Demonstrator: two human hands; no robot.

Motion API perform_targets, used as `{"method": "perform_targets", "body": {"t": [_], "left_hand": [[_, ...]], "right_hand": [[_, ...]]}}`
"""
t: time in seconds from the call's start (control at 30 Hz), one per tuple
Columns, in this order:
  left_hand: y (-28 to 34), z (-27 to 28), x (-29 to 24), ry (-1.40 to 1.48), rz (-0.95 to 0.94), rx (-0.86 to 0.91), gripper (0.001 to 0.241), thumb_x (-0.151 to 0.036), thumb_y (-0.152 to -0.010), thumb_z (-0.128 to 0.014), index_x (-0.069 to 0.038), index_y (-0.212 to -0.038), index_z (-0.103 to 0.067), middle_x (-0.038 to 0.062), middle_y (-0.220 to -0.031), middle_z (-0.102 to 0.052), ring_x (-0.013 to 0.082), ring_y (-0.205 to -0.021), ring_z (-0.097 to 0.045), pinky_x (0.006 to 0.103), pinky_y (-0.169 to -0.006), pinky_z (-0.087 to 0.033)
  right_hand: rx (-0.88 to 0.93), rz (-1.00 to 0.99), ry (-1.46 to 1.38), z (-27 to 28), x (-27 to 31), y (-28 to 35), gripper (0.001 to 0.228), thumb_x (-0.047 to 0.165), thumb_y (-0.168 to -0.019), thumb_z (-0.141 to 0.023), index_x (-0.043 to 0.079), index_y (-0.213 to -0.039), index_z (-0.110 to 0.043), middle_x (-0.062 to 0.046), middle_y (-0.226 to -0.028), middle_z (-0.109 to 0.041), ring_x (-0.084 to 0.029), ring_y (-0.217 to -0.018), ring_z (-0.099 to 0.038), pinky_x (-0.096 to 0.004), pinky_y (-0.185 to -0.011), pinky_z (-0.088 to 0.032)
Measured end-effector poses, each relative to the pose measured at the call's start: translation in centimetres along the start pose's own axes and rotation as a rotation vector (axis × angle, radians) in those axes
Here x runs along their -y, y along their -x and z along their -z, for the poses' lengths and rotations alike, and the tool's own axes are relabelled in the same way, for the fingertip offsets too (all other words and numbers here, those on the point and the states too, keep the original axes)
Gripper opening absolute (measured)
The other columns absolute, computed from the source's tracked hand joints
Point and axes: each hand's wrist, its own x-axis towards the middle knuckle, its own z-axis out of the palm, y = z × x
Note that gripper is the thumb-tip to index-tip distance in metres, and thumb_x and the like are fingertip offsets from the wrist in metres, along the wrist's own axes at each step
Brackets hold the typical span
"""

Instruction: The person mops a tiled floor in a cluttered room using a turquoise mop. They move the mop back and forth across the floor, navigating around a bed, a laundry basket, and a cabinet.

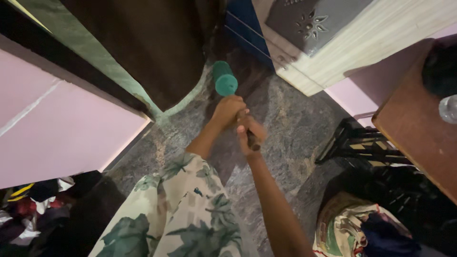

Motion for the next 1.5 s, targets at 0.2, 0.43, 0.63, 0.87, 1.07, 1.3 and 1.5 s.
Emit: {"method": "perform_targets", "body": {"t": [0.2, 0.43, 0.63, 0.87, 1.07, 1.3, 1.5], "left_hand": [[3.5, -0.6, -1.3, -0.071, -0.087, 0.07, 0.019, -0.028, -0.086, -0.069, -0.014, -0.075, -0.073, 0.009, -0.084, -0.067, 0.0337, -0.089, -0.065, 0.048, -0.08, -0.049], [12.7, 1.5, -10.7, -0.101, -0.185, 0.043, 0.013, -0.024, -0.08, -0.072, -0.014, -0.072, -0.07, 0.007, -0.078, -0.067, 0.0309, -0.084, -0.067, 0.0468, -0.077, -0.048], [20.7, 5.5, -20.9, -0.025, -0.167, 0.156, 0.014, -0.027, -0.062, -0.077, -0.019, -0.072, -0.072, 0.008, -0.077, -0.068, 0.0307, -0.08, -0.067, 0.0474, -0.075, -0.047], [26.1, 10.0, -29.0, 0.122, -0.202, 0.155, 0.016, -0.033, -0.072, -0.077, -0.02, -0.068, -0.069, 0.007, -0.067, -0.065, 0.0309, -0.068, -0.067, 0.0449, -0.074, -0.048], [28.3, 12.6, -29.1, 0.227, -0.208, 0.093, 0.011, -0.029, -0.065, -0.072, -0.018, -0.068, -0.07, 0.007, -0.064, -0.066, 0.0302, -0.063, -0.065, 0.0451, -0.066, -0.043], [27.0, 12.4, -26.5, 0.113, -0.131, 0.062, 0.033, -0.031, -0.085, -0.072, -0.014, -0.058, -0.064, 0.008, -0.062, -0.064, 0.031, -0.062, -0.061, 0.0447, -0.069, -0.041], [23.5, 12.7, -21.3, 0.213, -0.16, -0.054, 0.018, -0.03, -0.069, -0.075, -0.017, -0.062, -0.065, 0.007, -0.063, -0.062, 0.03, -0.065, -0.063, 0.0441, -0.068, -0.043]], "right_hand": [[-0.012, -0.022, -0.027, -0.2, 3.4, 3.2, 0.034, 0.031, -0.105, -0.063, -0.001, -0.097, -0.066, -0.013, -0.088, -0.066, -0.025, -0.078, -0.066, -0.033, -0.071, -0.051], [-0.061, -0.141, 0.028, 1.8, 12.8, 12.0, 0.043, 0.038, -0.101, -0.061, -0.005, -0.103, -0.07, -0.012, -0.09, -0.071, -0.02, -0.076, -0.068, -0.031, -0.071, -0.053], [-0.06, -0.144, 0.071, 3.6, 25.7, 17.5, 0.04, 0.037, -0.1, -0.065, -0.001, -0.087, -0.066, -0.014, -0.093, -0.073, -0.024, -0.081, -0.069, -0.036, -0.077, -0.054], [-0.245, -0.065, -0.406, 3.0, 35.5, 18.8, 0.04, 0.026, -0.097, -0.071, 0.007, -0.07, -0.049, -0.003, -0.064, -0.052, -0.014, -0.058, -0.051, -0.035, -0.064, -0.046], [-0.219, 0.083, -0.258, 0.1, 37.9, 18.9, 0.045, 0.029, -0.101, -0.067, 0.008, -0.069, -0.043, -0.004, -0.061, -0.051, -0.018, -0.058, -0.052, -0.039, -0.065, -0.05], [-0.255, 0.152, -0.315, -2.0, 35.1, 16.5, 0.044, 0.027, -0.097, -0.069, 0.009, -0.069, -0.041, -0.001, -0.054, -0.046, -0.015, -0.047, -0.047, -0.036, -0.059, -0.049], [-0.174, 0.052, -0.218, -3.4, 31.5, 13.7, 0.041, 0.028, -0.102, -0.067, 0.006, -0.074, -0.045, -0.005, -0.065, -0.052, -0.022, -0.063, -0.055, -0.043, -0.072, -0.053]]}}
